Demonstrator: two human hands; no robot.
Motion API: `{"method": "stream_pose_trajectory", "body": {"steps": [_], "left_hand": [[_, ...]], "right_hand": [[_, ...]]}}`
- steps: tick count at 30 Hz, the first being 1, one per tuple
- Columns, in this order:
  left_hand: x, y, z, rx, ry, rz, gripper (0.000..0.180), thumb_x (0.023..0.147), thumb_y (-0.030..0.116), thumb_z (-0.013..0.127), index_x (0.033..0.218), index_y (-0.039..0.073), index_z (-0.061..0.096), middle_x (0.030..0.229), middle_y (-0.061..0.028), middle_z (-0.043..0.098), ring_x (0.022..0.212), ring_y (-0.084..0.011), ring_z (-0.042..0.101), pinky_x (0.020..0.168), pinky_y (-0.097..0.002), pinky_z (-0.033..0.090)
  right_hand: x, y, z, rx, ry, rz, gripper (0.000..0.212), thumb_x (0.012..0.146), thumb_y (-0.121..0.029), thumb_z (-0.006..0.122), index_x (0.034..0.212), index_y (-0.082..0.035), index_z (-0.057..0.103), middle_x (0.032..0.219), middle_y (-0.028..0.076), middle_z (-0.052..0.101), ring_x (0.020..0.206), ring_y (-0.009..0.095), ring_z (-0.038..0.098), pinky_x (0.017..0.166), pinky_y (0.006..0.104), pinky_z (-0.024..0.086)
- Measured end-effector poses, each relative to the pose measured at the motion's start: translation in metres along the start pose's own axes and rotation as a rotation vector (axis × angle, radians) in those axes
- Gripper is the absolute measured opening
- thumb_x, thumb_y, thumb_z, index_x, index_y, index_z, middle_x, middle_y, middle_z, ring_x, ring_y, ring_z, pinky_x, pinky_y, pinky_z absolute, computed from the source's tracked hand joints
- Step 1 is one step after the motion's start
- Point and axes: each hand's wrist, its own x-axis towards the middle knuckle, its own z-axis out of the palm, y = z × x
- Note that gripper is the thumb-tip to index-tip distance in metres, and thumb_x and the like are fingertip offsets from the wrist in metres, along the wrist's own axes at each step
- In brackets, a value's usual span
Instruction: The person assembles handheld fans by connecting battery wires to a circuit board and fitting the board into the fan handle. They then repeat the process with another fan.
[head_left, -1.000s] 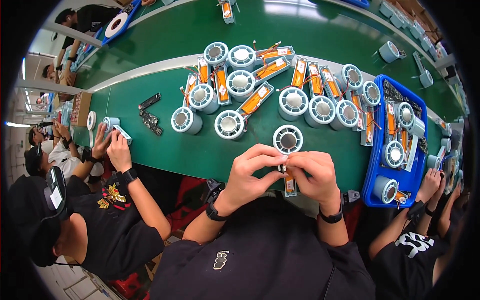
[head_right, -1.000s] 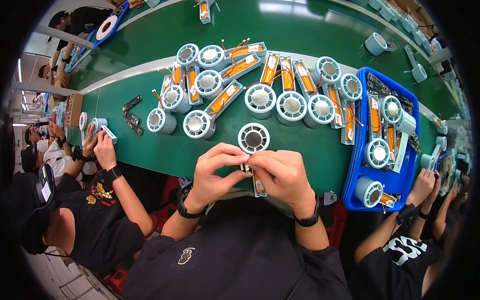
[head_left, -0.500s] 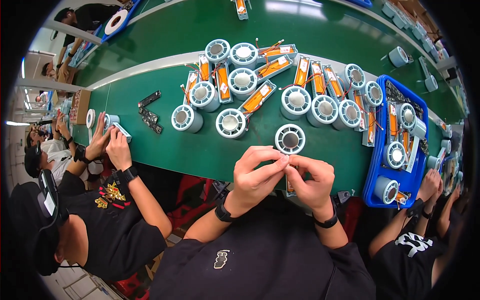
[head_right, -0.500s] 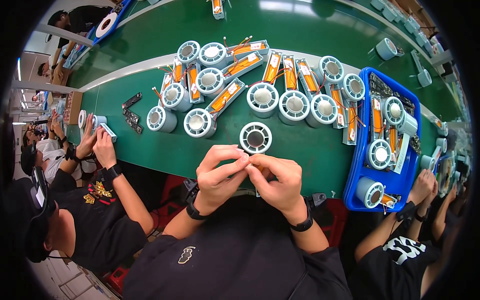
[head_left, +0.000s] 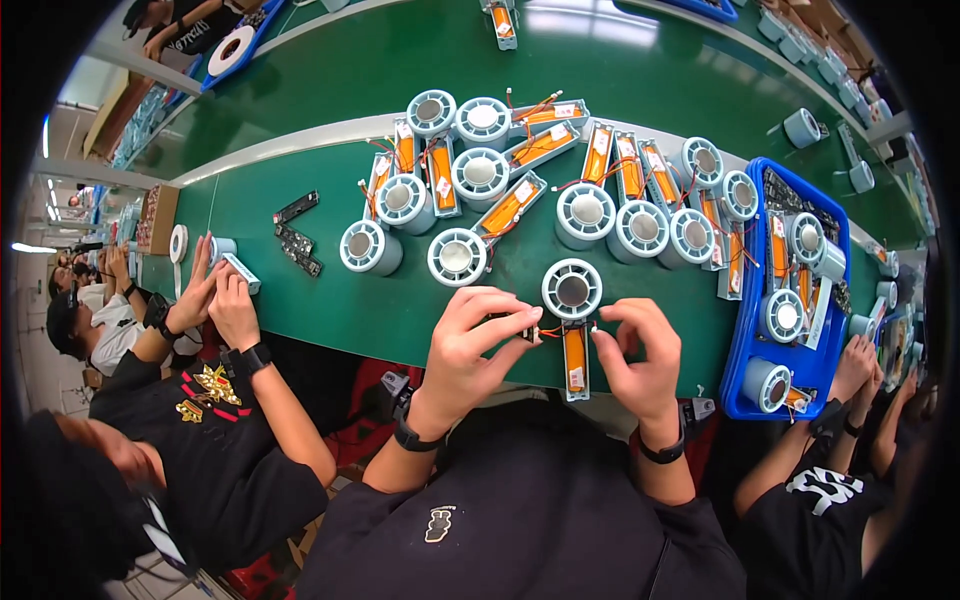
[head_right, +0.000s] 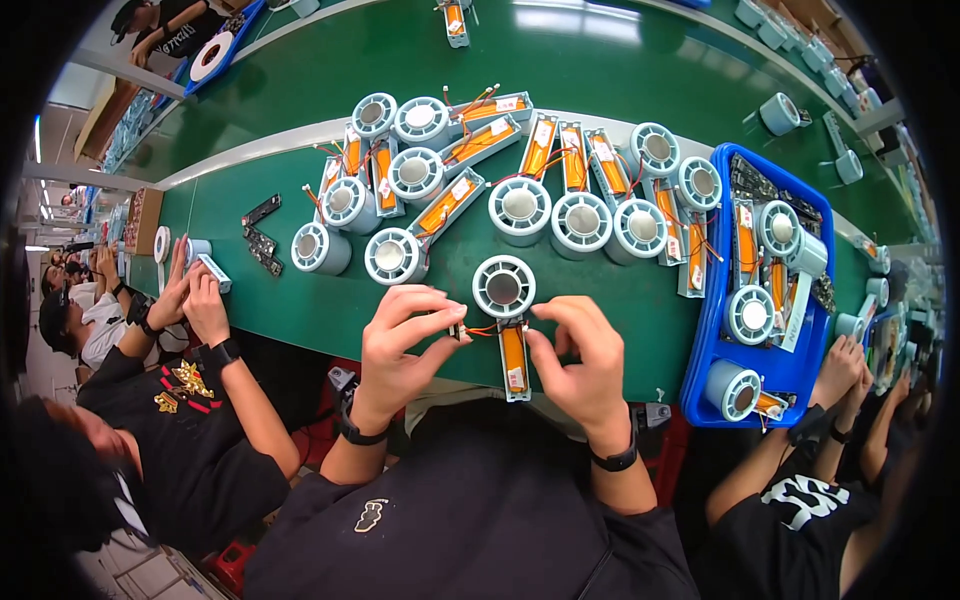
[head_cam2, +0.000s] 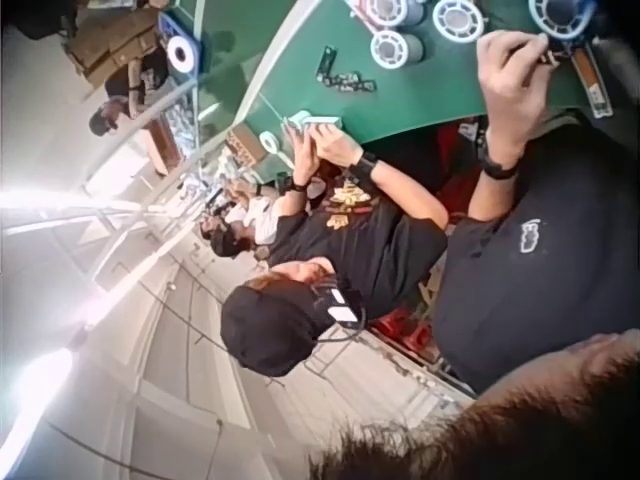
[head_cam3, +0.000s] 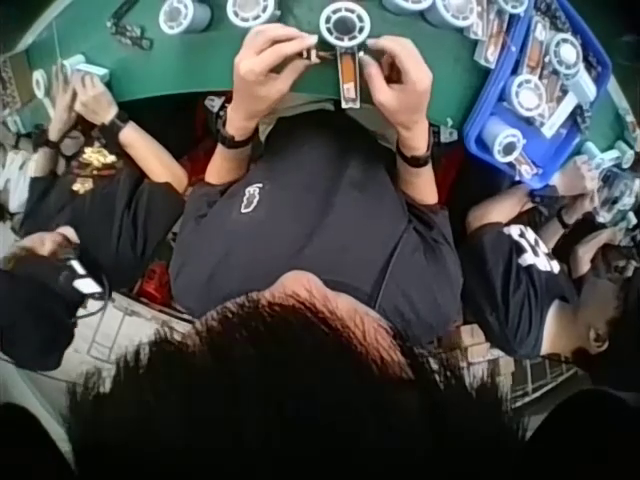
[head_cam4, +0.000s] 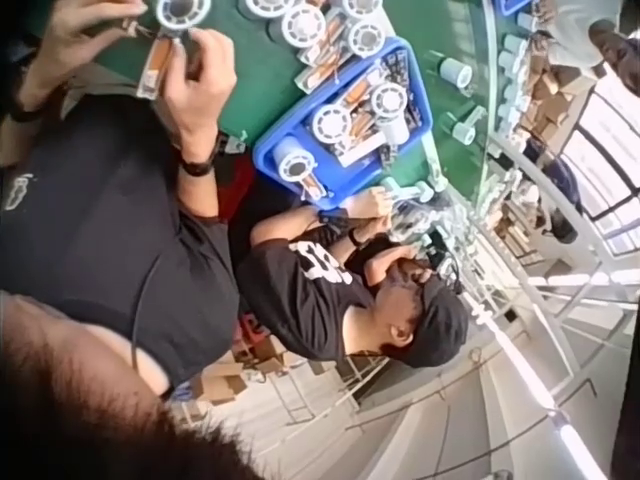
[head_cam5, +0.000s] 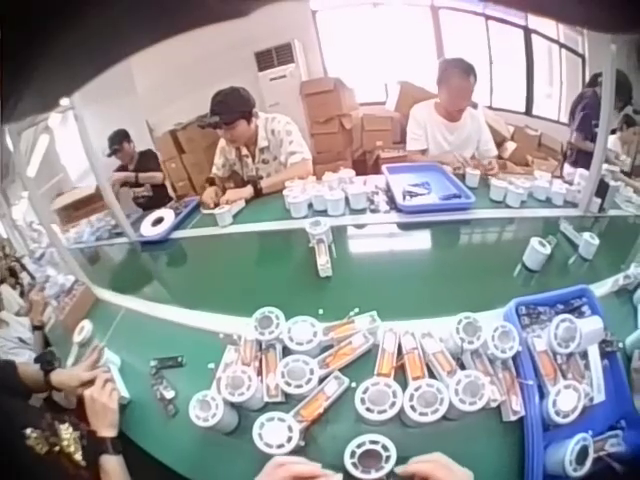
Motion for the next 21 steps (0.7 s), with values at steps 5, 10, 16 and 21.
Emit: {"method": "stream_pose_trajectory", "body": {"steps": [5,10,16,21], "left_hand": [[0.003,0.004,0.002,-0.038,-0.160,-0.011,0.045,0.069,-0.001,0.087,0.112,0.010,0.077,0.104,-0.0052,0.072,0.090,-0.0227,0.066,0.078,-0.0352,0.055],[-0.001,0.005,0.009,-0.245,-0.194,-0.147,0.046,0.070,0.002,0.088,0.114,0.010,0.077,0.102,-0.0059,0.072,0.089,-0.0240,0.065,0.076,-0.0337,0.053],[0.006,0.006,0.006,-0.154,-0.210,0.002,0.041,0.078,0.001,0.084,0.118,0.004,0.074,0.104,-0.0110,0.071,0.089,-0.0239,0.070,0.075,-0.0328,0.058],[-0.004,0.013,0.012,-0.342,-0.222,-0.252,0.039,0.085,0.002,0.079,0.123,0.002,0.070,0.107,-0.0120,0.070,0.093,-0.0210,0.071,0.076,-0.0311,0.061]], "right_hand": [[0.003,-0.002,0.013,-0.054,-0.059,-0.196,0.022,0.079,0.007,0.074,0.099,-0.002,0.069,0.093,0.011,0.070,0.068,0.022,0.069,0.057,0.0332,0.053],[0.004,-0.005,0.017,-0.099,-0.115,-0.297,0.018,0.079,0.009,0.072,0.094,-0.001,0.069,0.089,0.013,0.070,0.070,0.028,0.070,0.062,0.0347,0.055],[0.009,-0.001,0.020,-0.094,-0.089,-0.329,0.015,0.080,0.009,0.071,0.092,-0.001,0.069,0.087,0.012,0.071,0.072,0.028,0.070,0.063,0.0339,0.056],[0.006,-0.007,0.020,-0.152,-0.095,-0.326,0.015,0.079,0.006,0.072,0.091,-0.002,0.067,0.087,0.012,0.070,0.072,0.031,0.069,0.062,0.0388,0.054]]}}
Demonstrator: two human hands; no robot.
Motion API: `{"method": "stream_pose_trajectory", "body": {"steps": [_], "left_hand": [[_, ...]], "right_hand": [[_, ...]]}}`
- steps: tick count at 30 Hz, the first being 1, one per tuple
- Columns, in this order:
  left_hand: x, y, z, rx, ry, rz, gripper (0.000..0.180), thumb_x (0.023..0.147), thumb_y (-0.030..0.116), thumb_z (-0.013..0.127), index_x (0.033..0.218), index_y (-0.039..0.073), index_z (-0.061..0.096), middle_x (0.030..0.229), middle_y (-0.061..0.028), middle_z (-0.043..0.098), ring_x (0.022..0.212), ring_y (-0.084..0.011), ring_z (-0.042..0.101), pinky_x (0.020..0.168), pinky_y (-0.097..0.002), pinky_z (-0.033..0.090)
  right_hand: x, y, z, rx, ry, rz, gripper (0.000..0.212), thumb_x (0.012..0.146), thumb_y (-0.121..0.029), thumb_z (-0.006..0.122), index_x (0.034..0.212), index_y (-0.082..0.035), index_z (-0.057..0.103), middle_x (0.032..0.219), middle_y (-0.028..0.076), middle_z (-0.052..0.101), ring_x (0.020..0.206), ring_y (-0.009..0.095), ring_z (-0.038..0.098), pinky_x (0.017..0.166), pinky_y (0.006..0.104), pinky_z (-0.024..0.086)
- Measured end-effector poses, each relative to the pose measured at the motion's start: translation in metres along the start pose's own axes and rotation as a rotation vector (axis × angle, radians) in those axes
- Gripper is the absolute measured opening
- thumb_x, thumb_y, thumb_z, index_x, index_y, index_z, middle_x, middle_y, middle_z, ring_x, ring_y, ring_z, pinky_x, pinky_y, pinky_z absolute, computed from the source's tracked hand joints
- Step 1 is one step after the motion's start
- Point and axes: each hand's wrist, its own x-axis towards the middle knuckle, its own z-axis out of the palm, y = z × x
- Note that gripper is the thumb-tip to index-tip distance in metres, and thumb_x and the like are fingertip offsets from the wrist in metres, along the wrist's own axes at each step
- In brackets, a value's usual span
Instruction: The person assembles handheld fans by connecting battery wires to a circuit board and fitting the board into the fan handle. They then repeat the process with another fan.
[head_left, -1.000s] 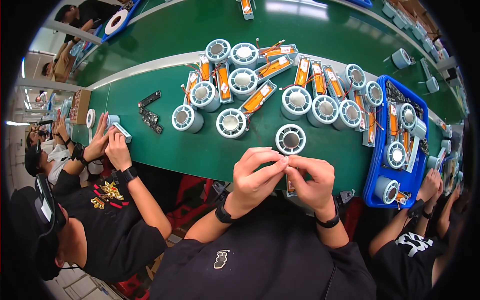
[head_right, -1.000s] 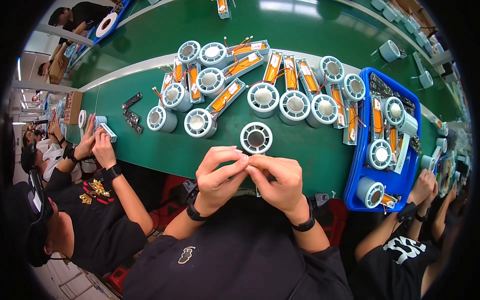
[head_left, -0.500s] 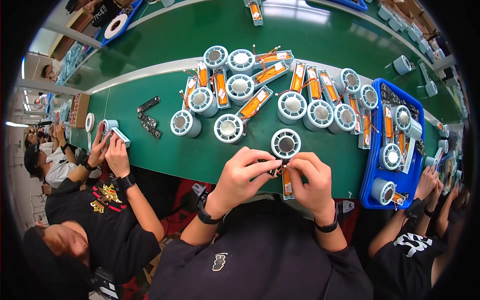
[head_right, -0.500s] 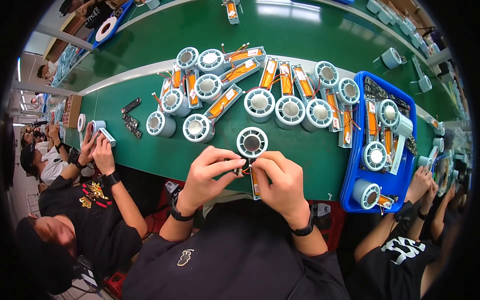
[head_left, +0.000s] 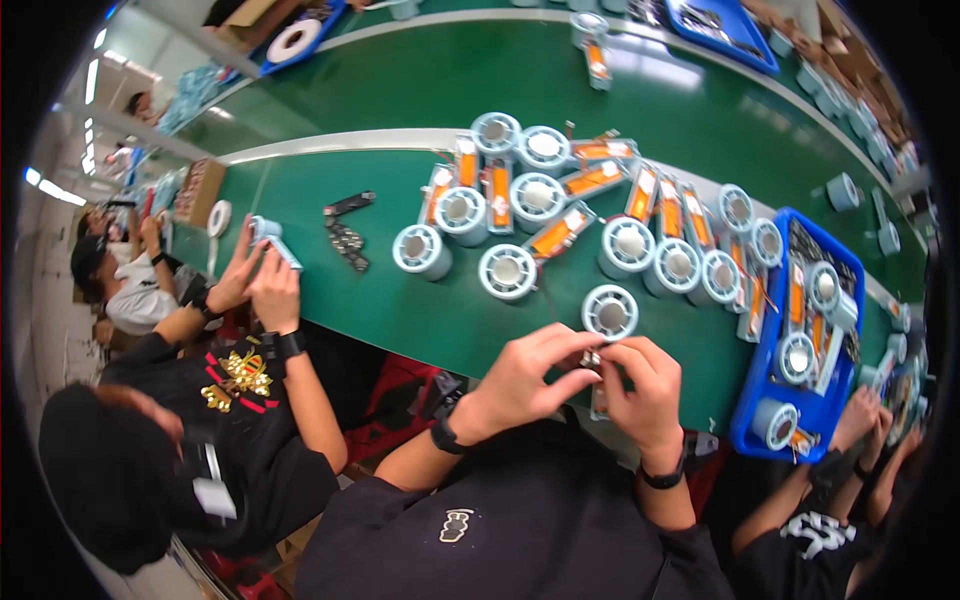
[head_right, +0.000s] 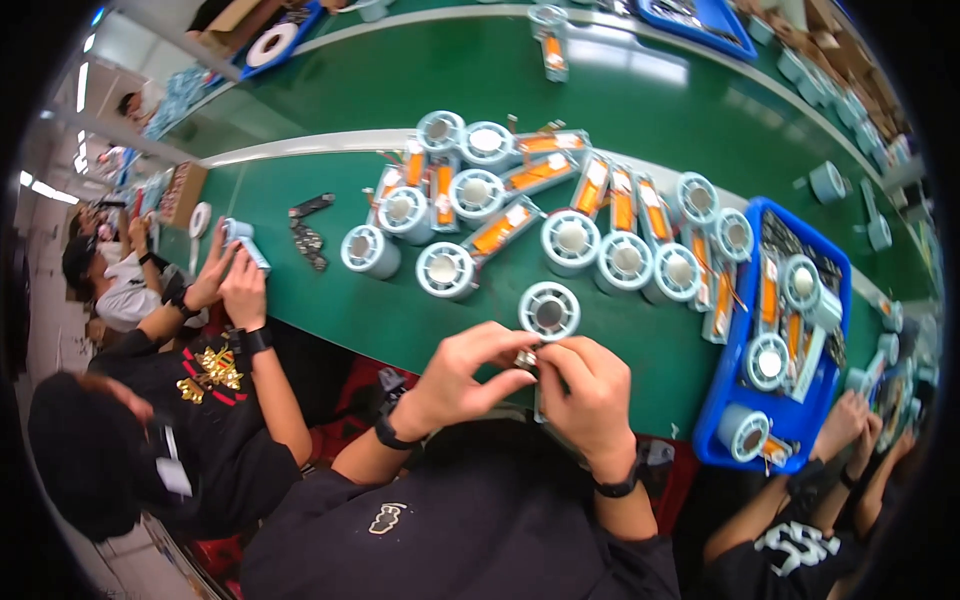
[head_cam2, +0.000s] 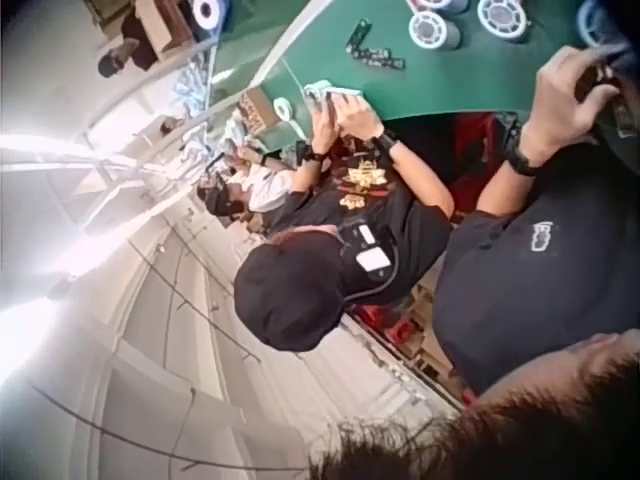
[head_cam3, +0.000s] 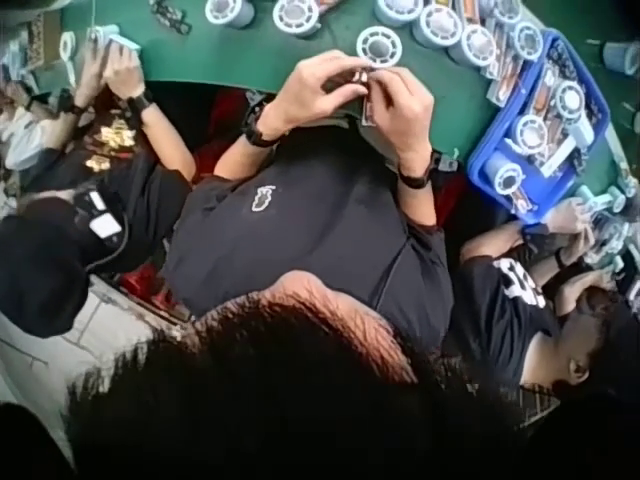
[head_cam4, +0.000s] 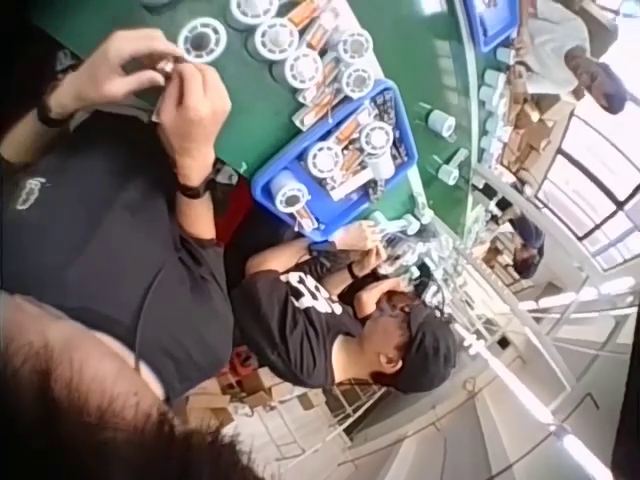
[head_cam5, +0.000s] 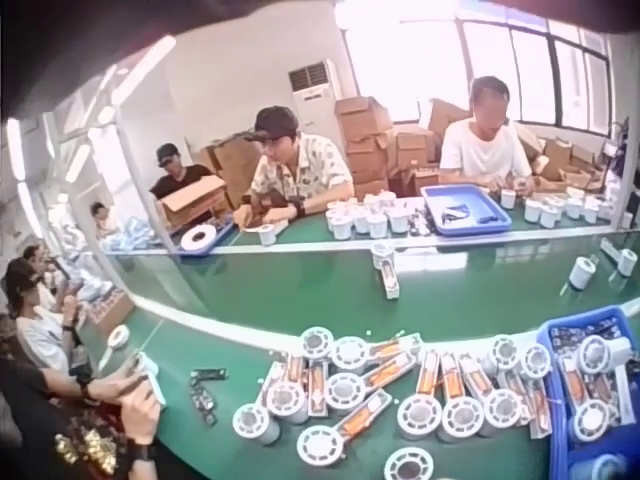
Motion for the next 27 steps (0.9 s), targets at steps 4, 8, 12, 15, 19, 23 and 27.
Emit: {"method": "stream_pose_trajectory", "body": {"steps": [4,8,12,15,19,23,27], "left_hand": [[-0.001,-0.003,0.007,-0.089,-0.005,-0.012,0.038,0.088,0.003,0.077,0.125,0.000,0.068,0.108,-0.0123,0.069,0.096,-0.0209,0.071,0.080,-0.0315,0.062],[0.000,-0.006,0.013,-0.264,-0.018,-0.049,0.035,0.090,0.003,0.076,0.123,-0.002,0.068,0.110,-0.0120,0.068,0.100,-0.0210,0.070,0.083,-0.0317,0.063],[0.002,-0.006,0.012,-0.305,-0.030,-0.080,0.032,0.091,0.003,0.075,0.122,-0.004,0.067,0.111,-0.0114,0.067,0.102,-0.0199,0.070,0.084,-0.0313,0.063],[0.001,-0.009,0.011,-0.402,-0.071,-0.147,0.031,0.093,0.004,0.073,0.122,-0.005,0.066,0.111,-0.0115,0.066,0.103,-0.0189,0.069,0.084,-0.0308,0.063],[0.000,-0.013,0.014,-0.474,-0.074,-0.158,0.030,0.093,0.004,0.072,0.122,-0.005,0.066,0.111,-0.0114,0.066,0.103,-0.0182,0.069,0.083,-0.0308,0.063],[0.002,-0.012,0.011,-0.404,-0.076,-0.114,0.030,0.093,0.006,0.073,0.120,-0.006,0.066,0.109,-0.0119,0.066,0.101,-0.0191,0.069,0.083,-0.0310,0.063],[0.007,-0.005,0.006,-0.291,-0.081,-0.052,0.028,0.093,0.007,0.073,0.117,-0.005,0.066,0.106,-0.0122,0.066,0.097,-0.0199,0.069,0.080,-0.0311,0.063]], "right_hand": [[-0.003,0.001,0.000,0.068,0.014,0.027,0.015,0.079,0.006,0.072,0.090,-0.002,0.066,0.084,0.011,0.068,0.069,0.030,0.066,0.061,0.0386,0.052],[-0.006,0.006,0.004,0.041,0.049,0.002,0.015,0.079,0.006,0.072,0.089,-0.002,0.064,0.082,0.010,0.067,0.067,0.029,0.064,0.059,0.0379,0.051],[-0.005,0.010,0.006,-0.039,0.060,-0.063,0.015,0.079,0.006,0.072,0.088,-0.003,0.064,0.082,0.010,0.067,0.067,0.028,0.063,0.058,0.0373,0.050],[-0.001,0.010,0.003,-0.082,0.045,-0.115,0.015,0.078,0.005,0.072,0.087,-0.003,0.064,0.082,0.010,0.067,0.066,0.027,0.063,0.057,0.0368,0.048],[0.003,0.010,0.001,-0.120,0.025,-0.175,0.015,0.078,0.005,0.072,0.086,-0.003,0.063,0.082,0.010,0.067,0.065,0.027,0.062,0.055,0.0363,0.047],[-0.002,0.015,0.006,-0.127,0.050,-0.189,0.014,0.077,0.006,0.071,0.084,-0.002,0.062,0.081,0.011,0.067,0.065,0.028,0.062,0.055,0.0366,0.047],[-0.007,0.015,0.008,-0.095,0.065,-0.144,0.014,0.077,0.010,0.069,0.083,0.000,0.061,0.081,0.014,0.067,0.067,0.030,0.064,0.059,0.0374,0.049]]}}
